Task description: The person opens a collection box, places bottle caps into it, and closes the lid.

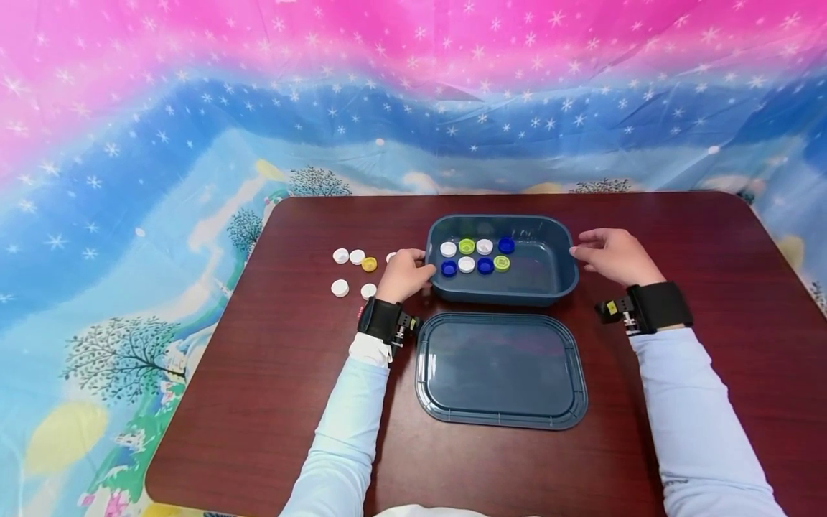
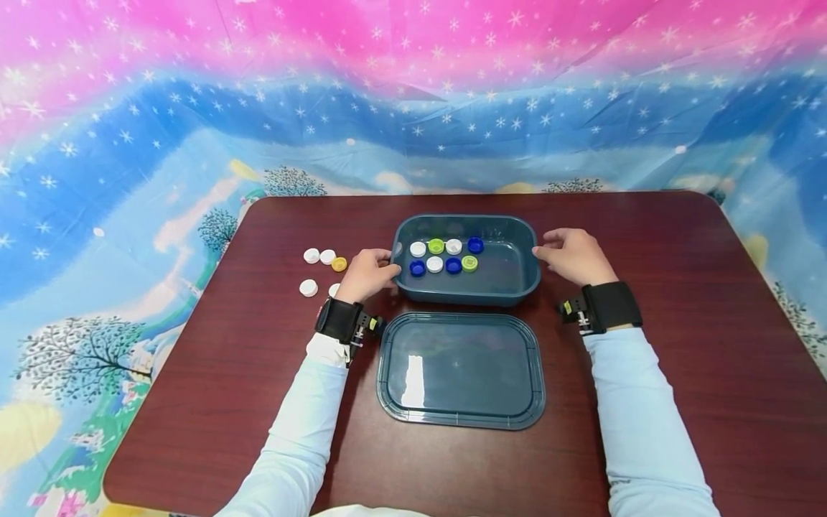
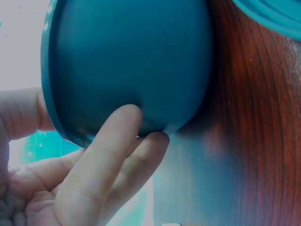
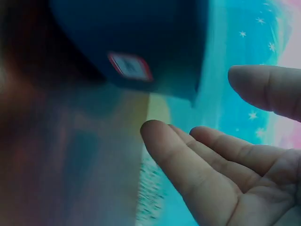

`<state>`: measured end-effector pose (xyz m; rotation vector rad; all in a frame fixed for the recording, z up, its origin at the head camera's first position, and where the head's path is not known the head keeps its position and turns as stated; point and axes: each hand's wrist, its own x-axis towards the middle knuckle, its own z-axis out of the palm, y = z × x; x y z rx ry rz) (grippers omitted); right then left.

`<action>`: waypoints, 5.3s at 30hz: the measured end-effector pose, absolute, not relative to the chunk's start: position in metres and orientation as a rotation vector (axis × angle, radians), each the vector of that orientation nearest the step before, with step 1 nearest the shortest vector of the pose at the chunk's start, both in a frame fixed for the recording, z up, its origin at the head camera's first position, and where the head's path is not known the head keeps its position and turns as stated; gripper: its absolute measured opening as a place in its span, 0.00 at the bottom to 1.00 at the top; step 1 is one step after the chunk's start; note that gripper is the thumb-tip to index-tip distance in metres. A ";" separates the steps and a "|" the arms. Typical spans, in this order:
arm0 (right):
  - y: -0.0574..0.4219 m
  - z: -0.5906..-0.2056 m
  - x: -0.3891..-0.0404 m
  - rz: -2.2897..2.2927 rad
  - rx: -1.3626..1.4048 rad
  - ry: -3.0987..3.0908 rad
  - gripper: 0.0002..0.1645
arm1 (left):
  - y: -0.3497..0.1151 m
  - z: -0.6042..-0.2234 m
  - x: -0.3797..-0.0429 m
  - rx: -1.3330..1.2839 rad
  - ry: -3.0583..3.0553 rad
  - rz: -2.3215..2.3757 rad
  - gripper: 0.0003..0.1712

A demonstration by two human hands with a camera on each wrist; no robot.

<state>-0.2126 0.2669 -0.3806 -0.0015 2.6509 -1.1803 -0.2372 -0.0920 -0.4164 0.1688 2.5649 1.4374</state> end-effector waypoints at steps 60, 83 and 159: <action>0.265 -0.415 -0.211 -1.582 0.019 2.422 0.36 | -0.237 -0.389 -0.295 0.197 2.939 0.571 0.28; 0.266 -0.416 -0.213 -1.601 0.023 2.376 0.36 | -0.226 -0.421 -0.317 0.246 2.894 0.366 0.19; 0.266 -0.418 -0.203 -1.647 0.010 2.340 0.33 | 0.110 -0.399 -0.307 1.141 2.606 0.039 0.08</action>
